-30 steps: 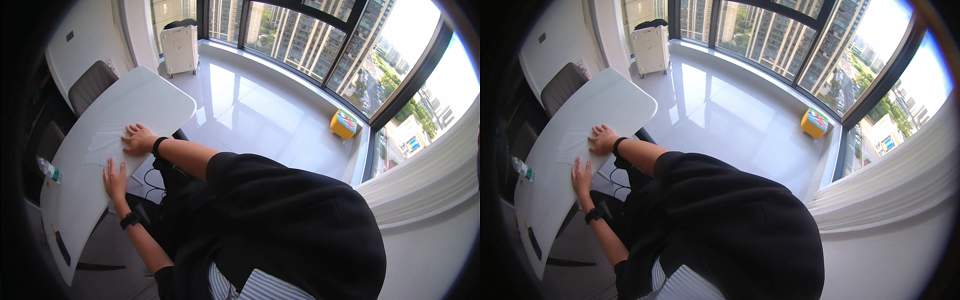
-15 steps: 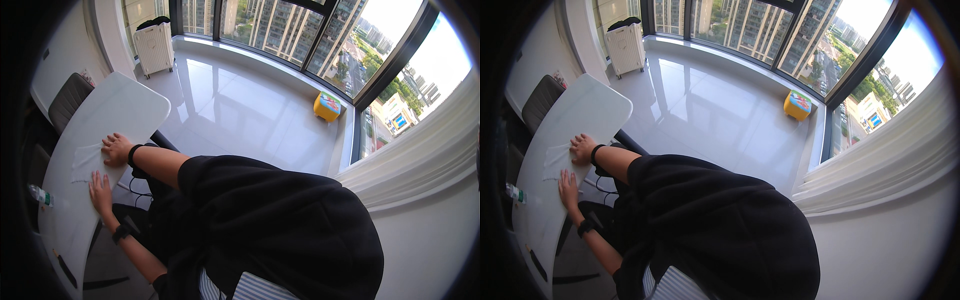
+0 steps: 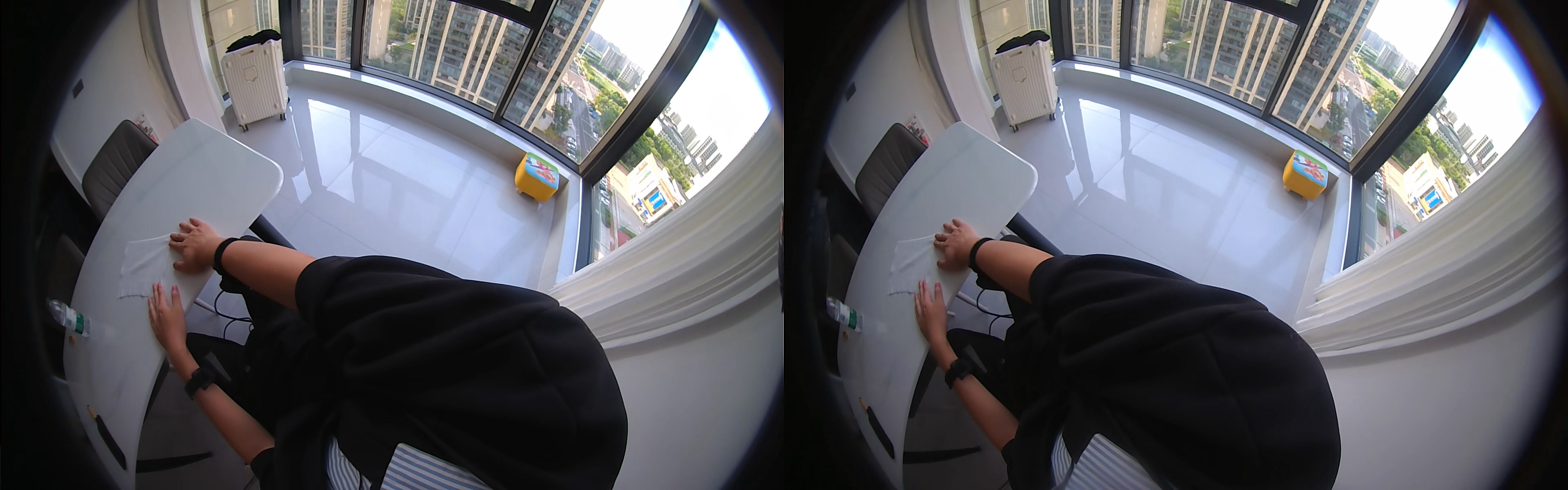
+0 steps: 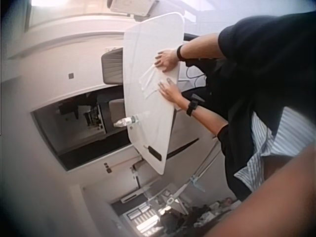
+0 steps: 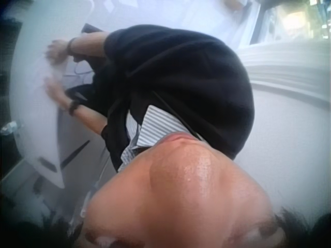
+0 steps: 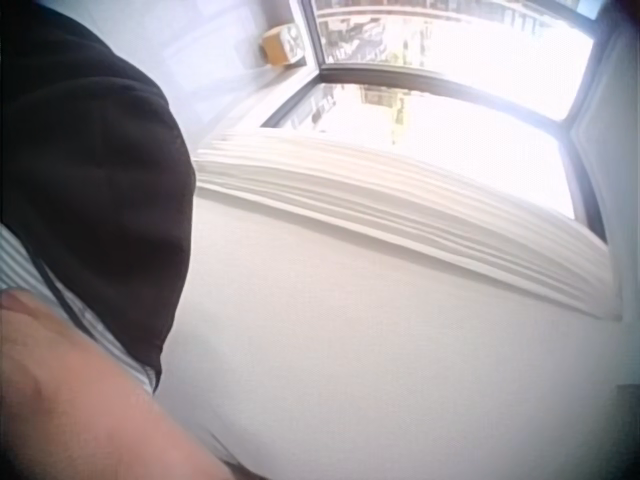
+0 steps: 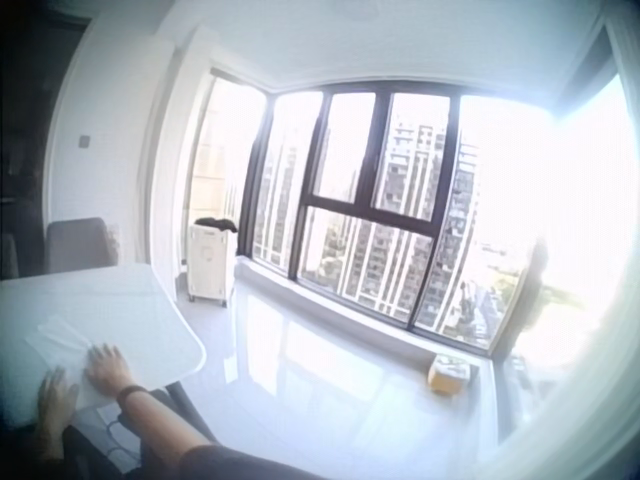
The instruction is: The person folds a white cloth napkin by hand on a white table, smoothing it flat before folding it into a long narrow strip.
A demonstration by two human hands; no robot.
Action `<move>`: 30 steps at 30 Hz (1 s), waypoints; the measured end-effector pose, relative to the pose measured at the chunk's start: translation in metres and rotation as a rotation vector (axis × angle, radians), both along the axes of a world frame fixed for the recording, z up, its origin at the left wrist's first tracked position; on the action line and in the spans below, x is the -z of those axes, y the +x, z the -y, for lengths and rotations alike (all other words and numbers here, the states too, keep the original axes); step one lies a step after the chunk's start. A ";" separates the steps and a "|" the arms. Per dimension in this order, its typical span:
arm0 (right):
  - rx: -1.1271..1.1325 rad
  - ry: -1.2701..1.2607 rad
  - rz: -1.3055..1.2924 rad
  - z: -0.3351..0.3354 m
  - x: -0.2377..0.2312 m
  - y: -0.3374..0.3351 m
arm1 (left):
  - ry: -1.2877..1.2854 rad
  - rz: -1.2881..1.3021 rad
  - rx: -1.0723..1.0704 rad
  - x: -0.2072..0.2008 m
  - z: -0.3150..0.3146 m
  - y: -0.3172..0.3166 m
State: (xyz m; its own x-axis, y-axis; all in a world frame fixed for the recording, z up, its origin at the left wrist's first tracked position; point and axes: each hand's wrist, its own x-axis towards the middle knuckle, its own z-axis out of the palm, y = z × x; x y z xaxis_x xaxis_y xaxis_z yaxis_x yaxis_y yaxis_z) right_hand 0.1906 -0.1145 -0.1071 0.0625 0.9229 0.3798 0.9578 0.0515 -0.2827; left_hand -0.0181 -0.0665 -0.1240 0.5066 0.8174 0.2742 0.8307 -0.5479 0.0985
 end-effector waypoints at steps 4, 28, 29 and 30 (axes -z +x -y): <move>-0.024 0.006 -0.017 -0.001 -0.004 -0.004 | 0.013 0.007 0.005 -0.003 0.000 -0.006; -0.053 -0.029 -0.083 0.002 -0.009 -0.007 | 0.010 0.060 0.016 0.002 -0.006 -0.011; -0.053 -0.028 -0.084 0.002 -0.009 -0.007 | 0.006 0.068 0.025 0.003 -0.007 -0.012; -0.042 -0.008 -0.082 0.003 -0.007 -0.004 | 0.006 0.069 0.031 0.002 -0.004 -0.007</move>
State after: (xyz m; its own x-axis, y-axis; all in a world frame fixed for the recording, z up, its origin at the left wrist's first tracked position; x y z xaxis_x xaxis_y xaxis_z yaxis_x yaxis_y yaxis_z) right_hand 0.1866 -0.1178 -0.0997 0.0545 0.9282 0.3681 0.9286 0.0884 -0.3604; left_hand -0.0253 -0.0621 -0.1259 0.5110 0.8001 0.3140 0.8049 -0.5737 0.1519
